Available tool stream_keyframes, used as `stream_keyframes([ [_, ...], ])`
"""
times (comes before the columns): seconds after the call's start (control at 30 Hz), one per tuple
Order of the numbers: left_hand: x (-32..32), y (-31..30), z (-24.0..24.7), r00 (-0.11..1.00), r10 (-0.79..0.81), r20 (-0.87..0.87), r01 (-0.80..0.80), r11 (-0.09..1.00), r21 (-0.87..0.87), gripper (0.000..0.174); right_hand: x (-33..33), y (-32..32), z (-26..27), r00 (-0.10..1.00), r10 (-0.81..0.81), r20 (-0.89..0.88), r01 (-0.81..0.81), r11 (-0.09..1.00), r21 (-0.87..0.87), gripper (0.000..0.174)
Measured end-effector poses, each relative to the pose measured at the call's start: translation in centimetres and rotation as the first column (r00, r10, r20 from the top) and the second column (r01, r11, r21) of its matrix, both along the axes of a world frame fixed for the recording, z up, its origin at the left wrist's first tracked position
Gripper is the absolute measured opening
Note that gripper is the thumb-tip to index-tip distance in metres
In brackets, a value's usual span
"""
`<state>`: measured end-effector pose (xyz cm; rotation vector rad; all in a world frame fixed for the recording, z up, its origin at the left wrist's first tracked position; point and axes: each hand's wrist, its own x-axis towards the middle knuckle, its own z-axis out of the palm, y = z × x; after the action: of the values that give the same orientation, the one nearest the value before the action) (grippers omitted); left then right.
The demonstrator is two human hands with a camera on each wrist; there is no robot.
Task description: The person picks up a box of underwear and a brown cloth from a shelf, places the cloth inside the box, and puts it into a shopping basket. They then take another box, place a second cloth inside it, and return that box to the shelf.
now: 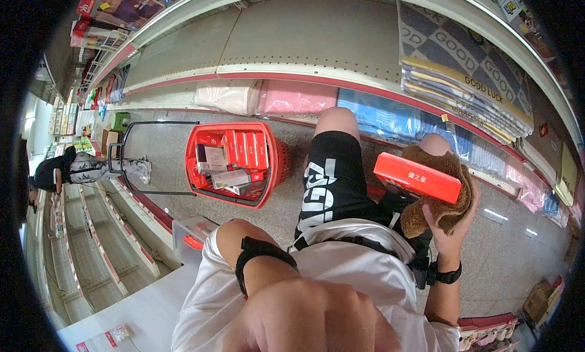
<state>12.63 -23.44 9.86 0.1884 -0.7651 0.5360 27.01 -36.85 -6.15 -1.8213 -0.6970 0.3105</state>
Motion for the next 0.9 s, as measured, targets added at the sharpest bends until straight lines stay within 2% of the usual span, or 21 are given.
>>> stream_keyframes([
  [0.1,0.3,-0.5,-0.1,0.997,0.028,0.066,-0.025,0.998,-0.058,0.019,-0.1,0.0,-0.1,1.000,-0.005,-0.015,0.005,1.000,0.011,0.083],
  [0.3,-0.7,-0.1,0.3,0.988,-0.152,-0.039,0.148,0.986,-0.077,0.016,-0.1,0.2,0.2,1.000,0.009,-0.002,-0.009,1.000,0.003,0.083],
  [0.37,0.2,-0.6,0.1,0.999,0.027,0.039,-0.023,0.995,-0.093,0.016,-0.1,0.1,0.1,1.000,0.009,-0.004,-0.009,1.000,-0.001,0.082],
  [0.6,1.5,-0.4,-0.2,0.970,0.184,0.162,-0.179,0.983,-0.044,0.014,-0.1,0.3,0.3,1.000,0.014,0.001,-0.014,1.000,0.001,0.082],
  [0.67,0.3,-0.5,0.1,0.997,0.076,0.002,-0.076,0.994,-0.076,0.013,-0.1,0.3,0.3,1.000,0.017,-0.006,-0.017,1.000,-0.002,0.082],
  [0.77,-0.5,-0.2,0.3,0.998,-0.009,-0.064,0.006,0.999,-0.051,0.013,-0.1,0.2,0.1,1.000,0.018,-0.018,-0.018,1.000,-0.003,0.082],
  [0.9,-0.3,-0.3,0.2,0.998,0.024,-0.053,-0.027,0.998,-0.061,0.012,-0.2,0.1,0.1,0.999,0.019,-0.035,-0.018,1.000,0.008,0.081],
])
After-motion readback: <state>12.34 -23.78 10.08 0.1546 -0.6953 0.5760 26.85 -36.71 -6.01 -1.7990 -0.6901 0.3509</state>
